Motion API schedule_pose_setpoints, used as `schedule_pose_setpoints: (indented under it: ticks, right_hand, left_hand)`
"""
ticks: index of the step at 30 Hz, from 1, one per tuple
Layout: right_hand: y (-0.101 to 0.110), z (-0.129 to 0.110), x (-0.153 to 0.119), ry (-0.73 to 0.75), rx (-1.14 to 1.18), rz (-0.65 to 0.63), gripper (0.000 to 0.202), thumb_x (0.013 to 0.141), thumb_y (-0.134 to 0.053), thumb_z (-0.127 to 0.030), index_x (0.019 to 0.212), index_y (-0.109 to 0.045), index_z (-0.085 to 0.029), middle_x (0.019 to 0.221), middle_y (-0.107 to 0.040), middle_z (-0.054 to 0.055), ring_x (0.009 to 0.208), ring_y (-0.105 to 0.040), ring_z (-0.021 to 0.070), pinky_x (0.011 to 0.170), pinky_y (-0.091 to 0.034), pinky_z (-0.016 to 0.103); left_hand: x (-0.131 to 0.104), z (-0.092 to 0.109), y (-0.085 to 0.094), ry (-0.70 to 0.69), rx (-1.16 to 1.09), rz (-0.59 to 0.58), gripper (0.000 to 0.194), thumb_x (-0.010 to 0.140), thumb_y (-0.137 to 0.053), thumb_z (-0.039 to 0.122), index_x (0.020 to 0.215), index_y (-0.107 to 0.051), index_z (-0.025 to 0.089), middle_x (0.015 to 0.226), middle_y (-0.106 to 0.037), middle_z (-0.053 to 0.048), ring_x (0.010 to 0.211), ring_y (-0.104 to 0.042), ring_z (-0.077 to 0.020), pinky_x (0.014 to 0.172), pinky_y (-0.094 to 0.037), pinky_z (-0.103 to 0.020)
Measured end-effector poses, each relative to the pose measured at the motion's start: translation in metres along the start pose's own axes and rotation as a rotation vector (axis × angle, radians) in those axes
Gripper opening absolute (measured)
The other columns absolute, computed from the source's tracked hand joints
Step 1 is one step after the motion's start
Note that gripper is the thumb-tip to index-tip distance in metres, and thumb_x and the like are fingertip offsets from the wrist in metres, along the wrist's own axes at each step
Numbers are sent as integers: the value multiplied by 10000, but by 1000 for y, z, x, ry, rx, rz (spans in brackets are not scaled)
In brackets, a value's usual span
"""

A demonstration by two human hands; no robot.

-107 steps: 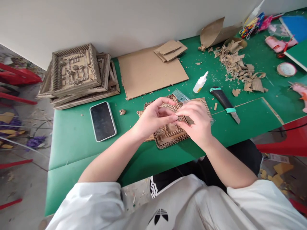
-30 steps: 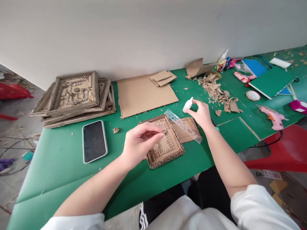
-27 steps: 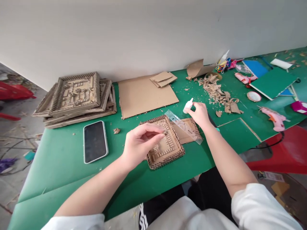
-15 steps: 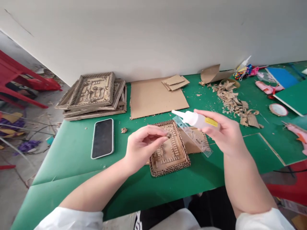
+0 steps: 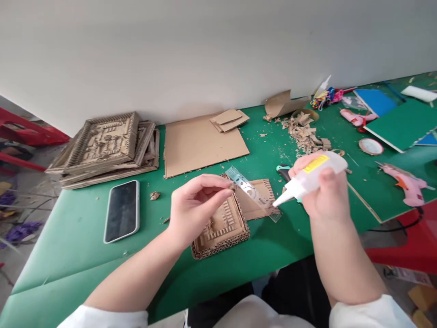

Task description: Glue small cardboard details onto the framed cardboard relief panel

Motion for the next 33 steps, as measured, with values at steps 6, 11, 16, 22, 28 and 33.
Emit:
schedule_pose_setpoints:
  ticks: [6,11,16,22,28,33]
  right_hand:
    - [9,4,-2,4,-152,115,426,689,-676,-573,596,-447,-226,543,-417,-47,458,-402,85,398,-335,231]
    - [18,-21,-9,150,-360,153,473,752,-614,-553,557,-335,-224,516,-339,-46,451,-342,84,401,-292,239]
    - [23,-40,-15,307,-711,58,388,782,-592,-470,585,-357,-231,556,-412,-21,547,-443,127,514,-391,283]
    - [35,-24,-18,344,-829,-90,105,811,-576,-341,824,-532,-247,714,-591,1,655,-575,158,609,-482,291]
    - [65,10,-20,166,-816,-258,362,789,-646,-355,1127,-552,-269,905,-651,10,772,-646,186,686,-532,317]
    - [76,19,-19,-44,-628,-379,361,811,-624,-391,1140,-592,-249,1012,-656,32,839,-652,178,684,-548,306]
  left_hand:
    - [-8,19,-19,-41,-84,55,188,720,-727,79,827,-704,231,826,-713,18,780,-688,-103,743,-602,-217]
    - [-29,26,-53,-101,-35,39,200,720,-718,68,839,-698,229,815,-707,2,776,-683,-127,667,-600,-231]
    - [-59,-17,-94,47,53,23,123,736,-707,111,824,-701,197,805,-718,-18,749,-691,-124,653,-599,-199]
    - [-71,-60,-125,139,24,35,69,754,-701,182,822,-694,187,803,-727,-20,754,-700,-133,687,-601,-226]
    - [-73,-58,-122,8,218,10,92,774,-682,173,859,-701,204,831,-729,-17,803,-691,-134,709,-591,-231]
    - [-74,-60,-124,3,228,-1,109,776,-677,149,864,-698,209,836,-726,-2,800,-685,-115,702,-574,-202]
Point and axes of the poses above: each hand's wrist, its own x-axis towards the middle knuckle, its own y-axis out of the back of the hand, z = x × y, the point moved 5 cm from there along x, towards the middle knuckle
